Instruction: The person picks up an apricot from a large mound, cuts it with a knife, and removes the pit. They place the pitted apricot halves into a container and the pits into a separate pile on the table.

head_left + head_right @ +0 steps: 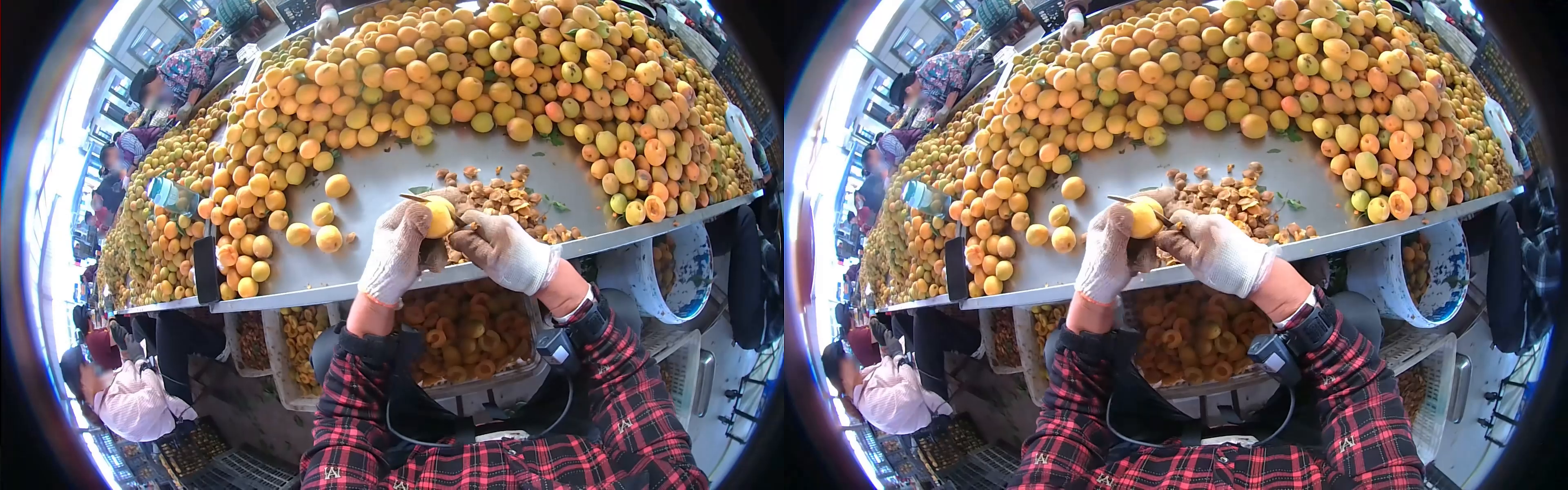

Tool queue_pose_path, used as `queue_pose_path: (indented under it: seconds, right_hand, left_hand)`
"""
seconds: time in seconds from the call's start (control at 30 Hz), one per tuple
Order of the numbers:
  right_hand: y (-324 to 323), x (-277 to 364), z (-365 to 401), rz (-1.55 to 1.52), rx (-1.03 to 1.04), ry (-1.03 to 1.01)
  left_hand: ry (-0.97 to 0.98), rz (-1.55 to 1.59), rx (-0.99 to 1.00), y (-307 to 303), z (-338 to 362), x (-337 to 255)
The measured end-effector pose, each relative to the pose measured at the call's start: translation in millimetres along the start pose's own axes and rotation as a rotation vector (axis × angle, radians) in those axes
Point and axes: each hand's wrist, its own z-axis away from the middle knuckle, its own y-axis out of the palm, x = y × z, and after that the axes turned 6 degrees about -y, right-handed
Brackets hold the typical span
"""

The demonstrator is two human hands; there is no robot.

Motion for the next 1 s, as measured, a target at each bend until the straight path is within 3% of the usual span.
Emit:
queue_pose_path:
  seconds: [0.07,0.13,0.2,0.23,0.27,0.33,0.37,0.5,0.57,0.6,0.7,0.77,0.8,0.87,0.93,1.0]
  right_hand:
    - [-2.7,-1.1,-1.2,0.055,0.043,0.051]
    - [-4.1,-6.9,0.6,0.075,0.066,0.007]
    - [3.1,-10.9,2.3,0.047,-0.036,-0.073]
    - [7.6,-12.6,3.4,0.014,-0.134,-0.155]
    - [9.4,-13.3,4.9,0.015,-0.132,-0.157]
    - [10.9,-15.7,6.0,0.132,-0.147,-0.145]
    - [12.9,-23.0,4.0,0.152,-0.161,-0.221]
    - [13.5,-25.9,1.1,0.156,-0.129,-0.199]
    - [14.5,-35.1,-1.7,0.164,-0.039,-0.135]
    - [14.8,-33.0,-2.2,0.16,-0.038,-0.134]
    - [19.5,-29.1,1.3,0.139,-0.078,-0.198]
    - [18.2,-20.6,3.1,0.123,-0.151,-0.173]
    - [19.1,-24.4,1.8,0.123,-0.15,-0.172]
    - [21.8,-35.5,-1.5,0.195,-0.215,-0.274]
    - [19.2,-33.0,-3.3,0.209,-0.181,-0.241]
    - [18.2,-33.2,-4.1,0.221,-0.144,-0.21]
  left_hand:
    - [-0.175,-0.261,0.035,-2.8,-0.6,-16.7]
    - [-0.231,-0.226,0.08,-8.2,-7.5,-4.8]
    - [0.202,-0.209,-0.088,5.1,-13.7,16.6]
    - [0.237,-0.161,-0.14,13.7,-11.8,20.3]
    - [0.24,-0.16,-0.141,12.5,-10.8,23.9]
    - [0.018,0.155,-0.02,7.7,-11.2,31.2]
    - [-0.005,0.334,0.084,12.7,-12.2,35.4]
    - [0.013,0.28,0.041,18.3,-4.1,8.3]
    - [0.041,-0.39,-0.121,10.2,-4.5,2.0]
    - [0.038,-0.392,-0.123,12.1,-3.6,-0.5]
    - [0.069,-0.22,-0.155,16.9,-1.2,3.9]
    - [0.199,0.223,0.017,16.0,-3.1,11.9]
    - [0.199,0.224,0.017,10.3,-6.8,19.4]
    - [-0.069,0.368,0.061,-1.9,-14.0,35.2]
    - [-0.085,0.314,0.029,3.5,-7.5,17.4]
    - [0.038,-0.384,-0.16,9.7,-5.2,2.6]
